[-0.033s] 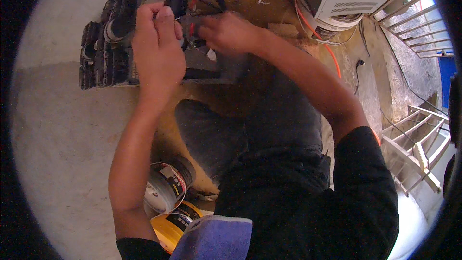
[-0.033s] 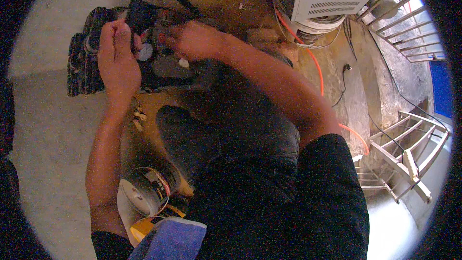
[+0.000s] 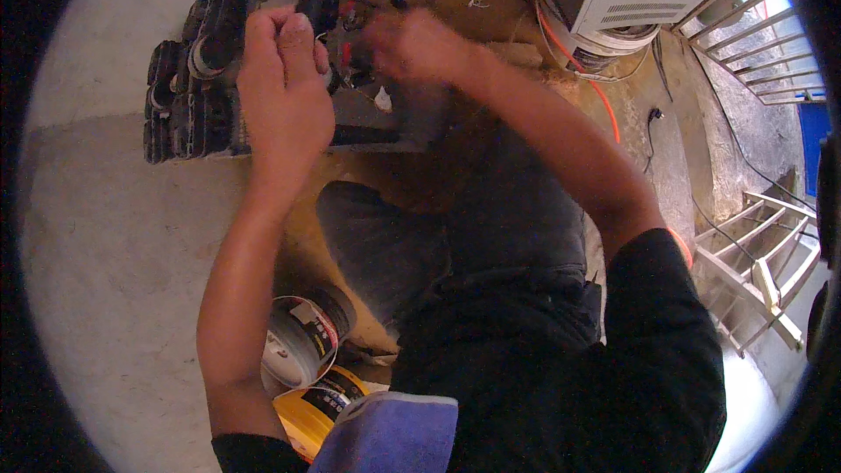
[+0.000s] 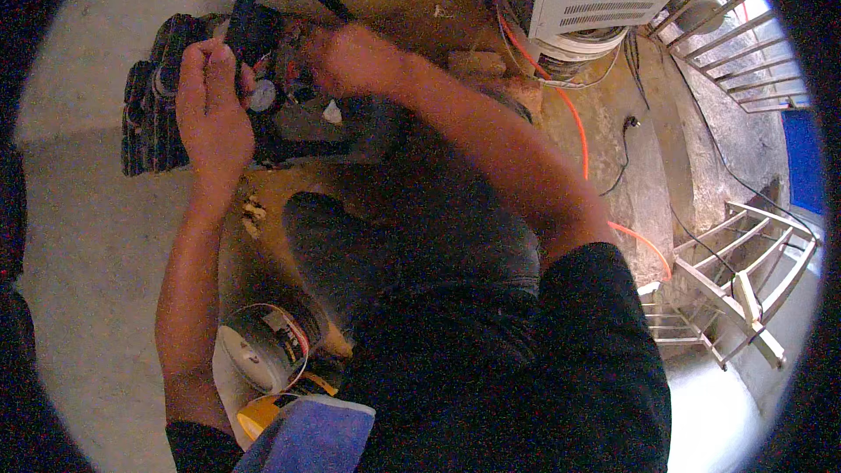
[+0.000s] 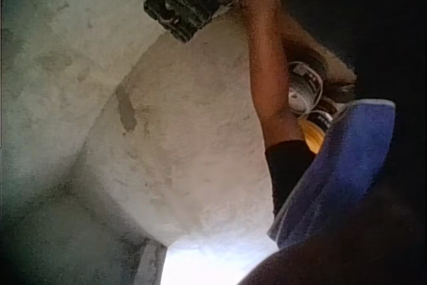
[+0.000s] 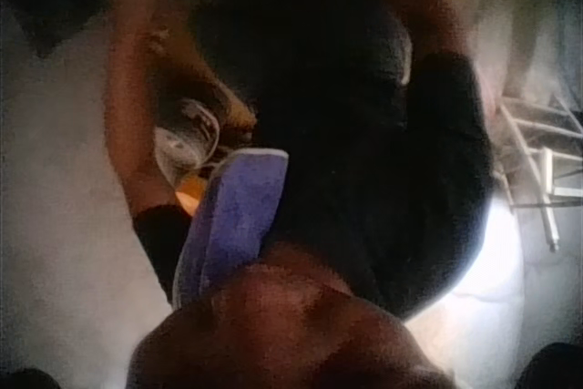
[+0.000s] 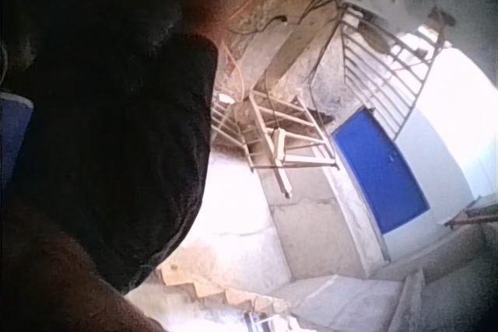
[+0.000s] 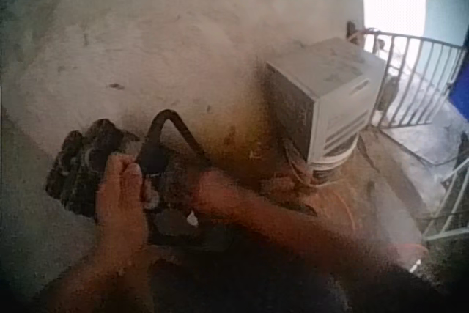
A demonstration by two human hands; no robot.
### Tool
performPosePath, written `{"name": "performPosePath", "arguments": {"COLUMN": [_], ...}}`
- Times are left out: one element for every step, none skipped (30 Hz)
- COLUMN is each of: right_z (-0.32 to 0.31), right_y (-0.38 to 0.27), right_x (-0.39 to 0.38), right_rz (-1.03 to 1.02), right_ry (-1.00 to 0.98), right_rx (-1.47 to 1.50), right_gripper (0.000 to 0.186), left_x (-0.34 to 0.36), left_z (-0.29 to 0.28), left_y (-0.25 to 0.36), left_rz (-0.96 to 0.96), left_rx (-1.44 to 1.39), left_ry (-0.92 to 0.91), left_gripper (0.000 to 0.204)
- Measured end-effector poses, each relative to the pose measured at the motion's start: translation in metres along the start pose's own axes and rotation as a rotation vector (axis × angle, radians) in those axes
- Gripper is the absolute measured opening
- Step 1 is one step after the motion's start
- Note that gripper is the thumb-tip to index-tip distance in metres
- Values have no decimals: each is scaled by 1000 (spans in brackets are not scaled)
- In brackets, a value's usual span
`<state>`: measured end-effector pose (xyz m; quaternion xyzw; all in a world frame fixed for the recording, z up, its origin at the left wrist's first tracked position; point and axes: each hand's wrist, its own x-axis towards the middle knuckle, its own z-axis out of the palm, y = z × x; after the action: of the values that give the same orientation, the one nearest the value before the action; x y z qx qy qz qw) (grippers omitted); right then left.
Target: The person sits on the floor and repeatedly pulls the starter cord of a portable air compressor, then adjusts a knob on the unit. The person continues to pull the cord and manipulate the knob multiple times.
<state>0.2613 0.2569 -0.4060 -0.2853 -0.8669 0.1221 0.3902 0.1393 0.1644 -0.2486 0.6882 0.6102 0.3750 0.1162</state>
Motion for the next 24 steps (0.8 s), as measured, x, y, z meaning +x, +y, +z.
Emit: {"name": "performPosePath", "arguments": {"right_z": [-3,-8,-10,-16,-20,-19,-19,-17,-14,-7,0,6,11,15,17,16,15,12,3,-3,-4,-6,-6,-3], "right_y": [17,29,36,40,43,40,28,18,10,2,-6,-13,-18,-22,-25,-27,-30,-31,-35,-37,-36,-34,-33,-31], "right_x": [11,19,21,22,22,16,7,-3,-10,-16,-20,-23,-22,-22,-23,-21,-19,-19,-19,-18,-17,-15,-14,-13], "right_rz": [185,373,352,333,314,303,286,275,228,186,145,140,127,115,100,81,62,39,18,-3,-45,-86,-128,-162], "right_ry": [67,136,168,198,229,179,124,75,90,105,121,121,120,119,121,120,120,109,95,81,87,93,99,114], "right_rx": [82,162,232,298,364,360,354,347,336,330,326,283,237,190,157,122,87,26,-36,-98,-119,-140,-161,-170], "right_gripper": [30,27,25,24,24,24,24,23,20,17,15,15,15,15,14,12,11,11,11,11,12,13,14,14], "left_x": [-1,0,1,1,1,0,-1,-1,0,0,-1,-1,0,0,0,0,0,1,1,0,0,0,0,-1], "left_z": [0,0,0,0,0,0,0,0,1,1,1,1,1,1,1,1,0,-1,0,1,1,1,1,1], "left_y": [-1,0,0,-1,-1,-1,-3,-3,-3,-2,-2,-2,-2,-2,-3,-5,-6,-5,-4,-4,-3,-2,-1,-2], "left_rz": [-13,-23,-19,-16,-13,-32,-54,-71,-63,-58,-55,-60,-63,-66,-60,-53,-46,-43,-43,-42,-49,-56,-62,-65], "left_rx": [-7,-14,-10,-10,-11,-29,-50,-71,-81,-88,-92,-93,-95,-98,-89,-81,-73,-73,-76,-78,-85,-92,-99,-89], "left_ry": [5,7,9,10,11,6,9,5,9,6,4,-4,-5,-6,-8,-5,-1,-2,-4,-6,-2,2,5,8], "left_gripper": [21,21,21,20,20,20,19,19,19,19,19,19,19,19,19,19,19,19,19,19,20,20,20,20]}}
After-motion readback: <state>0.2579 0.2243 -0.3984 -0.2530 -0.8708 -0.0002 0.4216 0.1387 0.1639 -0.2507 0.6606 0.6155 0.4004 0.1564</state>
